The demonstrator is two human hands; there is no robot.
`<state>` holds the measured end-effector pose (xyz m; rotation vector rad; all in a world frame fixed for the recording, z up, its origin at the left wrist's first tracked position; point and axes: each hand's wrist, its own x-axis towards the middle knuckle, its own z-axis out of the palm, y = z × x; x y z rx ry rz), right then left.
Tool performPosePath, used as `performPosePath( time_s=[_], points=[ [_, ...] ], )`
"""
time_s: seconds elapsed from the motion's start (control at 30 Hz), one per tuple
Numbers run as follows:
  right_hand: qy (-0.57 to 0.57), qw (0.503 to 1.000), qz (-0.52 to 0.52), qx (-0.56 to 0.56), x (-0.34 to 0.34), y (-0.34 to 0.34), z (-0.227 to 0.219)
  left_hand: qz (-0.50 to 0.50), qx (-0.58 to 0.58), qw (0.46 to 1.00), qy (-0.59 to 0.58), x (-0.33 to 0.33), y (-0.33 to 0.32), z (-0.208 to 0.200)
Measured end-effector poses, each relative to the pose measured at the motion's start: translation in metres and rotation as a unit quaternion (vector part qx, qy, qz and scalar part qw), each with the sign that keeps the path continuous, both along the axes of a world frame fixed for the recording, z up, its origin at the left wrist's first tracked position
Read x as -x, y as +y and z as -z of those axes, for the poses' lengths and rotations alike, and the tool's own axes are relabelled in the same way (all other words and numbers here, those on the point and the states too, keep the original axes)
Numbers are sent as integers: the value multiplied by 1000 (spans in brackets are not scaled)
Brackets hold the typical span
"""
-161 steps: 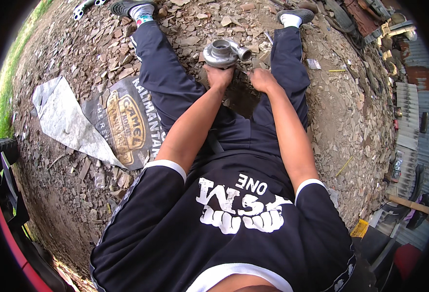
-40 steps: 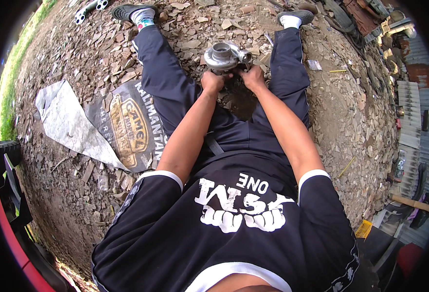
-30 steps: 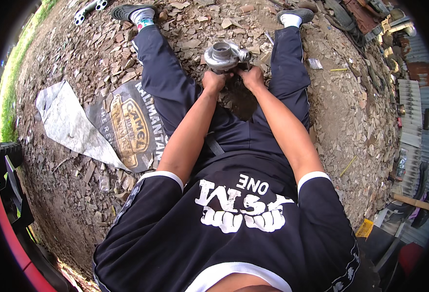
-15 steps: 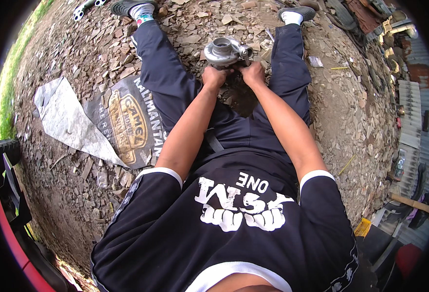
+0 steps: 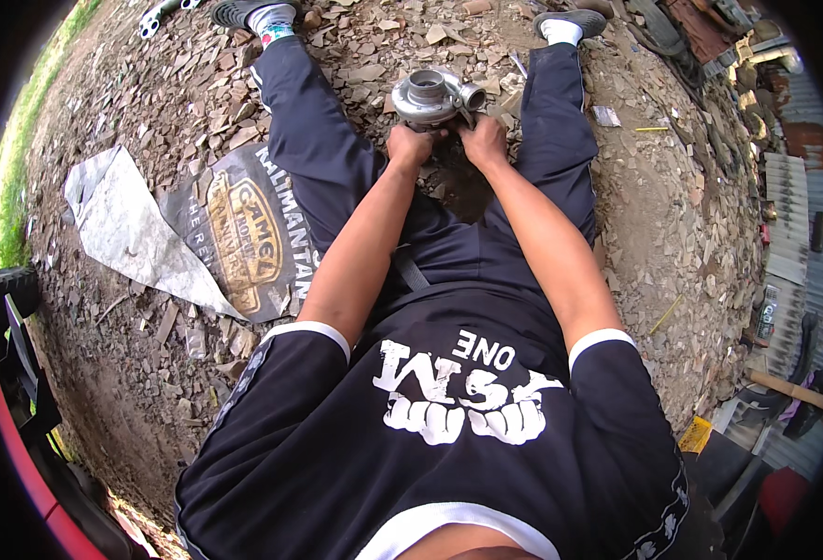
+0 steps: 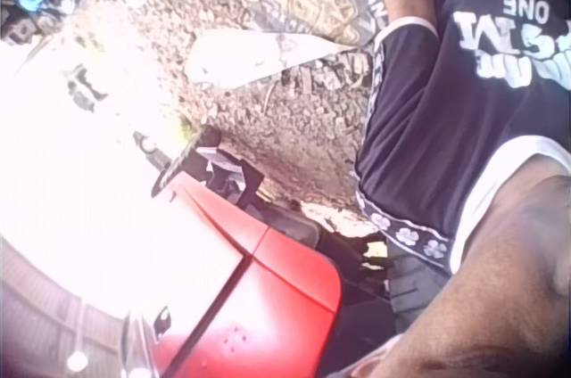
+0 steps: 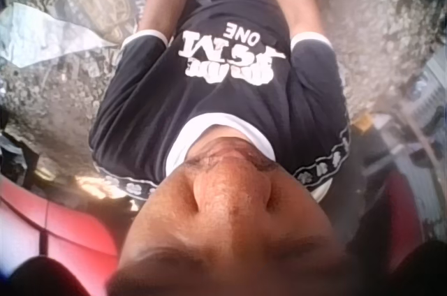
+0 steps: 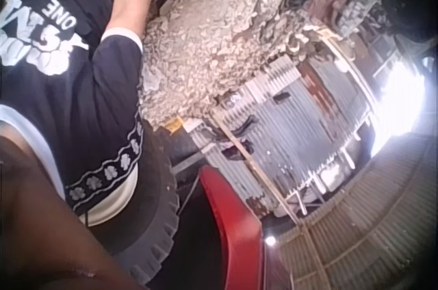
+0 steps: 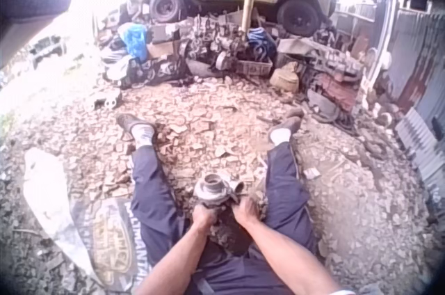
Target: The person sits on the ground and uses a small metal tool to scrape and clean the surface of a silver-colored metal part. They repeatedly rotate the part to access different areas while continuing to scrape away residue.
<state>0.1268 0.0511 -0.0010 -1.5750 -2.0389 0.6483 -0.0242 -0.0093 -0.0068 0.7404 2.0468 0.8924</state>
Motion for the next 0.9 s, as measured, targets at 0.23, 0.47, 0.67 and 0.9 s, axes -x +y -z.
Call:
performPosePath(
  time_s=[0.23, 0.47, 0.67, 0.9],
  points=[
    [36, 999, 6, -22, 1, -6, -7, 2, -28, 1000, -14, -1, 1, 6],
    [11, 996, 71, 51, -5, 3, -7, -93, -58, 976, -186, -7, 7, 23],
    [3, 993, 59, 102, -10, 6, -11, -146, -69, 894, -418, -12, 2, 30],
    [-45, 996, 41, 70, -5, 14, 6, -166, -104, 828, -526, -19, -7, 24]
  ],
)
